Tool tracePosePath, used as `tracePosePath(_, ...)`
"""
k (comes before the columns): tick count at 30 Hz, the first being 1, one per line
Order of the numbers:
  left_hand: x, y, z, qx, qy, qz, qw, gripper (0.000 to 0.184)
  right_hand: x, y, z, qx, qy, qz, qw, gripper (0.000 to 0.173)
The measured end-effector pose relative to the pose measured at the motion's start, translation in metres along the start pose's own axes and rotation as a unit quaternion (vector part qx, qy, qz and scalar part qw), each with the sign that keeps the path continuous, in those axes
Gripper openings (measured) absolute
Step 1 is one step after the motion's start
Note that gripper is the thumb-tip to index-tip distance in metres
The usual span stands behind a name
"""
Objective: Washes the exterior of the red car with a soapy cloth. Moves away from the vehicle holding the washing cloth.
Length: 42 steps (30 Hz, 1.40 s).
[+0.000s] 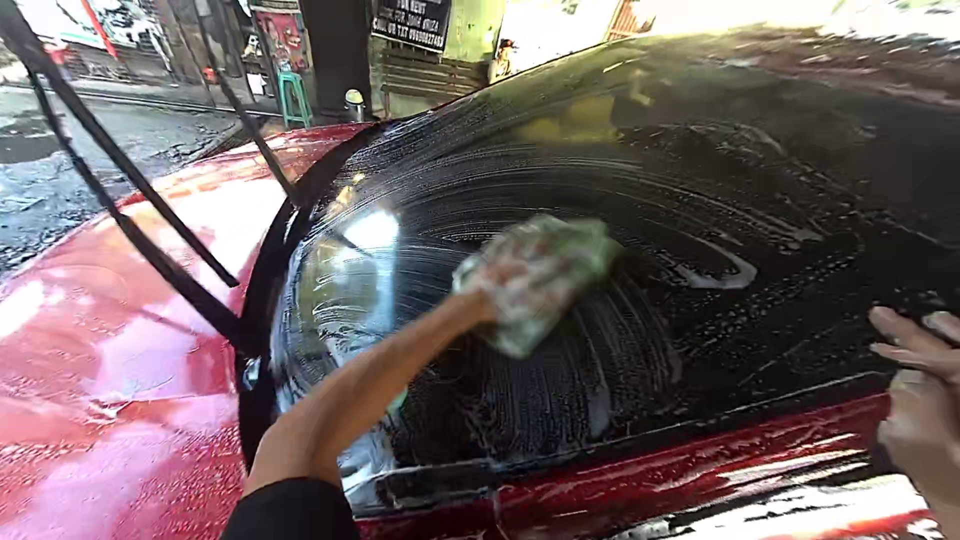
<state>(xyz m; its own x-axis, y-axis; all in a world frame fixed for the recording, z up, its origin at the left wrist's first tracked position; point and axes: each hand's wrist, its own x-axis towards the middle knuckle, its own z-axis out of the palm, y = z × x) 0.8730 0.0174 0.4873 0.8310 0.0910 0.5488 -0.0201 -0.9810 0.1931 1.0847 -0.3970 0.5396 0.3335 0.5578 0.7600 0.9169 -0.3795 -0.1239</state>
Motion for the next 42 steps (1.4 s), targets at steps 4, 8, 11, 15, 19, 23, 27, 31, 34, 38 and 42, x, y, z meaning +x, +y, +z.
tracePosePath(4, 0.064, -0.143, 0.004, 0.034, -0.011, -0.350, 0.936, 0.065, 0.004, -0.015, 0.000, -0.033, 0.032, 0.000, 0.999, 0.052)
tracePosePath(8, 0.151, -0.046, 0.004, 0.006, -0.029, -0.299, 0.954, 0.076, 0.007, -0.016, 0.002, -0.030, 0.060, -0.006, 0.998, 0.056)
tracePosePath(11, 0.189, 0.102, 0.032, -0.045, 0.034, 0.008, 0.998, 0.055, 0.005, -0.021, 0.004, -0.007, 0.067, -0.006, 0.998, 0.058)
tracePosePath(15, 0.168, 0.245, 0.041, -0.124, -0.034, 0.251, 0.959, 0.042, -0.058, -0.054, -0.016, 0.091, 0.026, 0.045, 0.995, 0.063)
tracePosePath(19, 0.044, 0.243, 0.013, -0.193, -0.121, 0.266, 0.937, 0.042, -0.176, -0.086, -0.060, -0.012, -0.153, 0.057, 0.986, 0.051)
tracePosePath(23, -0.127, 0.194, -0.027, -0.139, -0.143, 0.179, 0.964, 0.045, -0.212, -0.111, -0.081, -0.012, -0.140, 0.051, 0.989, 0.052)
tracePosePath(27, -0.313, 0.146, -0.052, 0.099, -0.071, 0.072, 0.990, 0.053, -0.228, -0.138, -0.059, -0.101, -0.094, 0.004, 0.990, 0.054)
tracePosePath(31, -0.436, 0.129, -0.103, 0.184, 0.019, -0.084, 0.979, 0.053, -0.257, -0.174, -0.059, -0.081, -0.077, 0.035, 0.993, 0.051)
tracePosePath(34, -0.504, 0.105, -0.135, 0.208, 0.058, -0.171, 0.961, 0.060, -0.288, -0.216, -0.074, 0.001, -0.118, 0.068, 0.991, 0.048)
tracePosePath(38, -0.606, 0.013, -0.150, 0.208, 0.115, -0.270, 0.933, 0.066, -0.319, -0.265, -0.099, 0.068, -0.167, 0.153, 0.972, 0.046)
tracePosePath(42, -0.601, 0.048, -0.174, 0.133, 0.150, -0.432, 0.880, 0.071, -0.325, -0.352, -0.089, 0.106, -0.138, 0.218, 0.960, 0.044)
